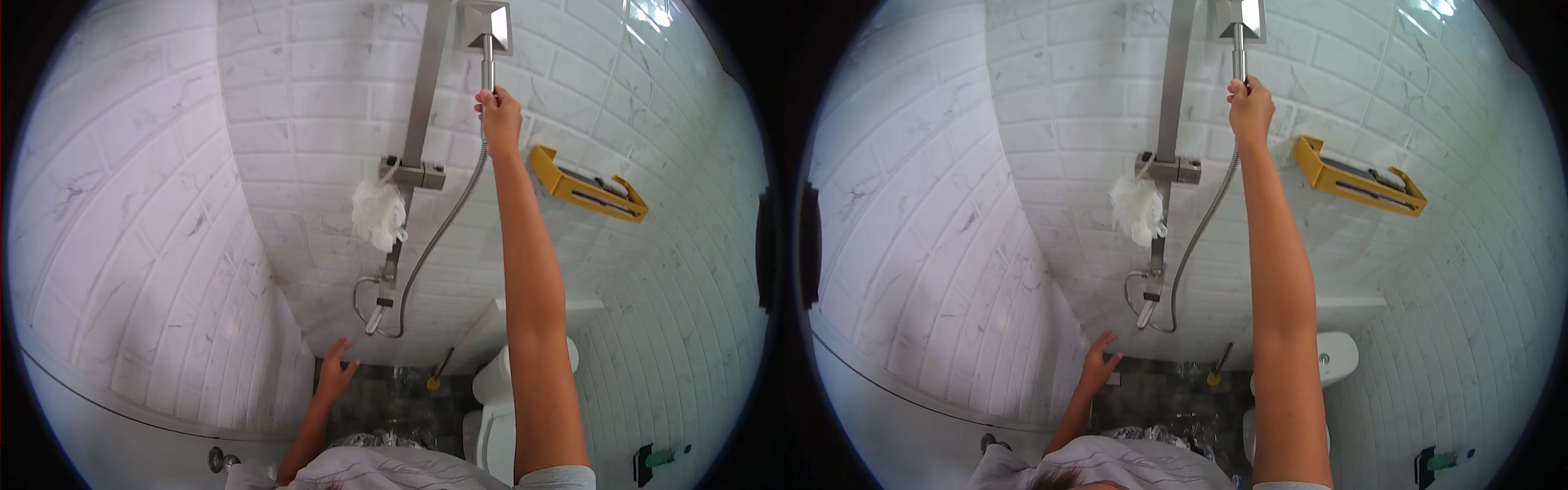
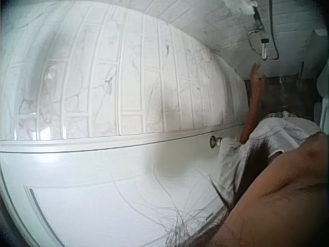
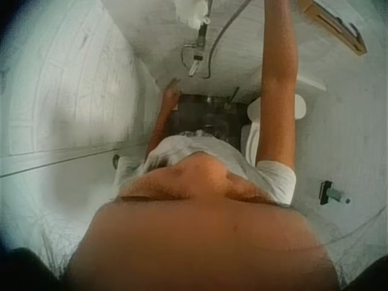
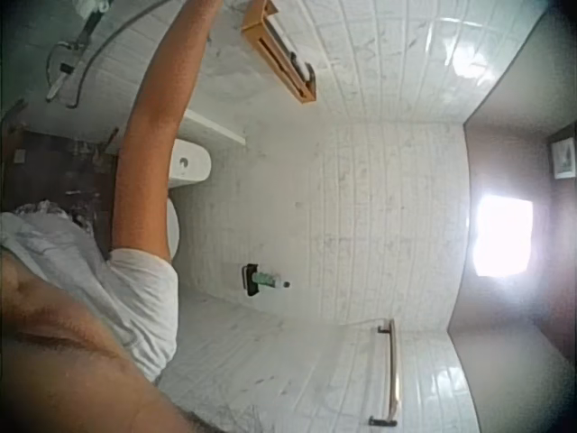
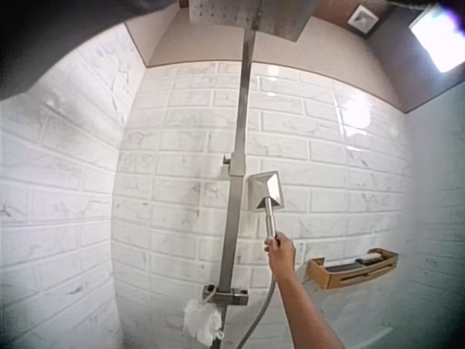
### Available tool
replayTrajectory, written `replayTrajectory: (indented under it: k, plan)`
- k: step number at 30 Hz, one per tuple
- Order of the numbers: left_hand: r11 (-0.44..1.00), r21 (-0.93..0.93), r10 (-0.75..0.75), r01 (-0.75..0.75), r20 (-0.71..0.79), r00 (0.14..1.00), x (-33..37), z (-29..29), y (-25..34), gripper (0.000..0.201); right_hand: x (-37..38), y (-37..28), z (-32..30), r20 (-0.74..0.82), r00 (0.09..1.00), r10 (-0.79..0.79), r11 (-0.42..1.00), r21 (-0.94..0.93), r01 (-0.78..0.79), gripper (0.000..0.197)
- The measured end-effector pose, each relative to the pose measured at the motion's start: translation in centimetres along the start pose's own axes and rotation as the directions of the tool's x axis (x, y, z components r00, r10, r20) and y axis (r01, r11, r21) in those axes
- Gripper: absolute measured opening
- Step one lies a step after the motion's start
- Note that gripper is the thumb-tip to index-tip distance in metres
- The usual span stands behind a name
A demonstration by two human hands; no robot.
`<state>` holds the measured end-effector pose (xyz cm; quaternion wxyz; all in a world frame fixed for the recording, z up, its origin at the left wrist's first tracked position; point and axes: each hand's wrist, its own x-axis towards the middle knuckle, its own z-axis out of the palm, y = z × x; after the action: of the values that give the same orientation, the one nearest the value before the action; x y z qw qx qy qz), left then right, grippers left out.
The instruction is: The person scrubs the inside of a white toilet bowl using a yellow toilet brush. They pour a liquid from a plastic bottle into the bowl and continue scrubbing the interior surfaces. The person then flushes the toilet and rinses the brush using a handheld shower head.
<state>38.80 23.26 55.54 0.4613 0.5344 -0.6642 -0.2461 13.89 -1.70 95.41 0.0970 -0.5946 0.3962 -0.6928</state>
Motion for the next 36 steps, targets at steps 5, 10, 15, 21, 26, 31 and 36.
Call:
replayTrajectory:
  k: [5,10,15,21,26,31,36]
  plan:
    - [0.961,-0.219,-0.163,0.171,0.054,0.985,2.0,2.6,-0.9,0.034,-11.5,3.0,-6.2,0.122,0.990,0.074,0.995,0.058,-0.081,0.018]
    - [0.717,-0.434,-0.538,0.546,0.153,0.829,8.2,6.1,-6.6,0.052,-29.0,7.1,-9.9,0.014,0.870,0.494,0.867,0.075,-0.493,0.016]
    - [0.529,-0.529,-0.595,0.664,0.326,0.734,14.5,9.7,-5.4,0.064,-41.1,12.3,-12.1,-0.095,0.700,0.707,0.707,0.081,-0.703,0.023]
    - [0.566,-0.537,-0.634,0.626,0.202,0.746,15.0,10.7,-6.2,0.053,-44.1,13.4,-15.5,-0.069,0.616,0.785,0.615,0.209,-0.760,0.026]
    - [0.851,0.027,-0.510,0.525,-0.196,0.837,14.8,11.2,-3.7,0.045,-45.0,13.9,-18.2,-0.085,0.577,0.812,0.582,0.193,-0.790,0.025]
    - [0.822,0.470,-0.189,0.323,-0.310,0.932,14.0,11.5,-0.3,0.046,-46.1,13.0,-20.8,-0.082,0.549,0.832,0.553,0.218,-0.804,0.025]
    - [0.771,0.602,-0.020,0.206,-0.301,0.953,13.6,11.7,0.0,0.051,-46.8,12.2,-23.2,-0.103,0.549,0.830,0.557,0.211,-0.803,0.025]
